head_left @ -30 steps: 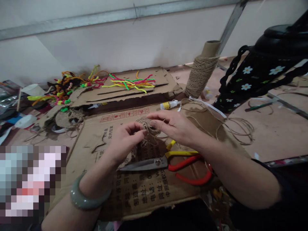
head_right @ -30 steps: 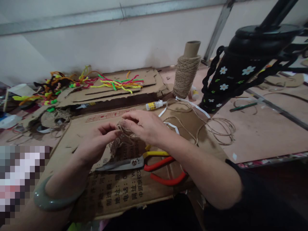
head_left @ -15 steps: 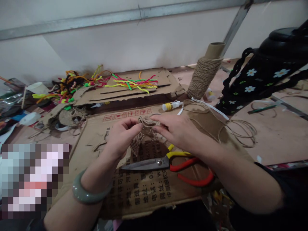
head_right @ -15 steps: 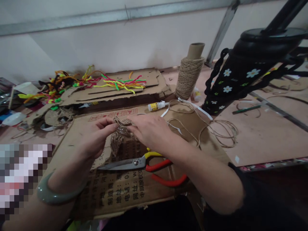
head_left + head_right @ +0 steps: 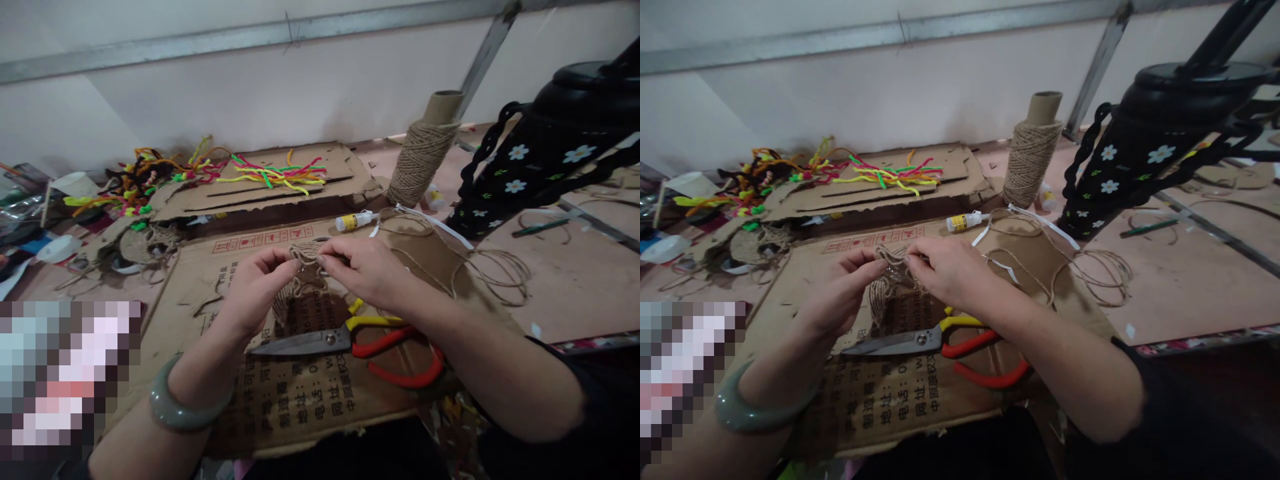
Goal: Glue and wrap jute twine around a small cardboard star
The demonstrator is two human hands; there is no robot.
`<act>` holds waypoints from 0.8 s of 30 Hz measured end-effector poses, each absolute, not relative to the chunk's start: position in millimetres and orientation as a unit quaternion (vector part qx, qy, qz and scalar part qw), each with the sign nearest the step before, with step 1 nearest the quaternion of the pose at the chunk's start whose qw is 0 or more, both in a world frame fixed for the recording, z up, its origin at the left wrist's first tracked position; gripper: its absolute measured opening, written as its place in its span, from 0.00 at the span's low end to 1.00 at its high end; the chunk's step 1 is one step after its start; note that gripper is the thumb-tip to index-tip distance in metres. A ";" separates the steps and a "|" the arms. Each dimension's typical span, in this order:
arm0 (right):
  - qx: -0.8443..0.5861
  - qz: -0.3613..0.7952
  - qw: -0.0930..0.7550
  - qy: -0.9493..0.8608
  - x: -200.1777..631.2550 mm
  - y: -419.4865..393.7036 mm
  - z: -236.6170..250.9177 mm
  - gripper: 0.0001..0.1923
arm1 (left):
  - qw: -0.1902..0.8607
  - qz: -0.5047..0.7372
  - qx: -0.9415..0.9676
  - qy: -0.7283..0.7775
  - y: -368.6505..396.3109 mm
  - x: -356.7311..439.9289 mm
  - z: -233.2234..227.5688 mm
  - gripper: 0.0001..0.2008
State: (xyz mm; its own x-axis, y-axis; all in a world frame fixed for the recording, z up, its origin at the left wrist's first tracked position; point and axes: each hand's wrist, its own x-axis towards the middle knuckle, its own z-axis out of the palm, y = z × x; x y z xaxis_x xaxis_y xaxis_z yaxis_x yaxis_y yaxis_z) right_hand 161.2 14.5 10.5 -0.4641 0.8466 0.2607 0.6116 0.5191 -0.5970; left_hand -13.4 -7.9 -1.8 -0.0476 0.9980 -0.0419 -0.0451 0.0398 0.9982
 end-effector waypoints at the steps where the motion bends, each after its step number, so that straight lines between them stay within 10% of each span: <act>1: -0.443 0.223 0.272 -0.825 161.5 14.7 11.7 0.11 | 0.516 0.512 0.466 0.505 -8.1 -13.7 -2.4 0.07; 16: -0.405 0.272 0.233 -0.841 166.8 15.7 21.5 0.08 | 0.538 0.523 0.469 0.466 -7.6 -19.4 1.5 0.14; 24: -0.370 0.259 0.144 -0.881 170.2 15.2 30.1 0.09 | 0.400 0.324 0.701 0.494 -12.2 -22.8 6.3 0.09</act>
State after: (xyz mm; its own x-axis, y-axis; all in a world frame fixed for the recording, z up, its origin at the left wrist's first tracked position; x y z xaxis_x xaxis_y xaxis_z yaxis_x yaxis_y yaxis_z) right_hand 170.2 15.2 30.1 -0.6848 0.7260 0.0629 0.5764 0.5924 -0.5629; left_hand -22.8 -12.2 6.3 0.3028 0.9512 0.0595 0.4336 -0.1931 0.8802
